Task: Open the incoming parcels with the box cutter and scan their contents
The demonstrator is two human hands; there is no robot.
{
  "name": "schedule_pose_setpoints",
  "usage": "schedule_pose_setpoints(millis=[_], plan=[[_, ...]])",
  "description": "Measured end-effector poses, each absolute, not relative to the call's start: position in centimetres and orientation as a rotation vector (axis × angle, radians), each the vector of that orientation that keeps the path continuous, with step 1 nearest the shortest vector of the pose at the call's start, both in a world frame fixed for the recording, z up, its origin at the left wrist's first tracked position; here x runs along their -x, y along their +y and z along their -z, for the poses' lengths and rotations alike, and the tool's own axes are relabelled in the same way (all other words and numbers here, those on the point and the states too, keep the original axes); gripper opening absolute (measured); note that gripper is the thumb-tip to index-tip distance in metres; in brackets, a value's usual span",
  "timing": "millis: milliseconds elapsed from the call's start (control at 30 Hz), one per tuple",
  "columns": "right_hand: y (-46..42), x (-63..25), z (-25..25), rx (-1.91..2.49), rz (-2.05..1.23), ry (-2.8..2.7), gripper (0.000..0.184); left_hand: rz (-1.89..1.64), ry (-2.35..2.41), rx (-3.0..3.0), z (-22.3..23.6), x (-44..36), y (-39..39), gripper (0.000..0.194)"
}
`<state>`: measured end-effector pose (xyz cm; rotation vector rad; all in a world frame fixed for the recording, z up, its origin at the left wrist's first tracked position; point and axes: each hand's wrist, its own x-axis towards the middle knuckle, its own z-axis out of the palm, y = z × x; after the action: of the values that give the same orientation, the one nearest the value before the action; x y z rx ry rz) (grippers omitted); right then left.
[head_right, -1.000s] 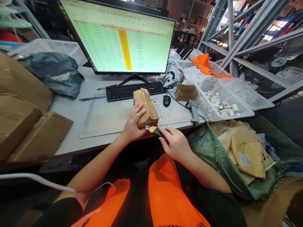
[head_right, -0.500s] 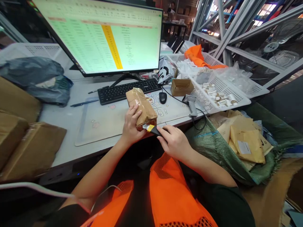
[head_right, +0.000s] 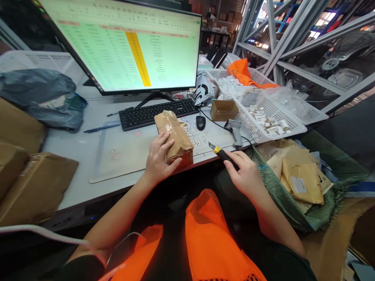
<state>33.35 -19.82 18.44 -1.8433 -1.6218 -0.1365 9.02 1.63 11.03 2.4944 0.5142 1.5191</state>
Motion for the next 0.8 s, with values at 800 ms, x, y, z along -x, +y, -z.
schedule_pose_setpoints(millis=[800], plan=[[-14.6, -32.8, -22.8, 1.9, -0.265, -1.632, 0.05, -1.159, 0.299, -2.703, -12.6, -11.2, 5.8, 0.092]])
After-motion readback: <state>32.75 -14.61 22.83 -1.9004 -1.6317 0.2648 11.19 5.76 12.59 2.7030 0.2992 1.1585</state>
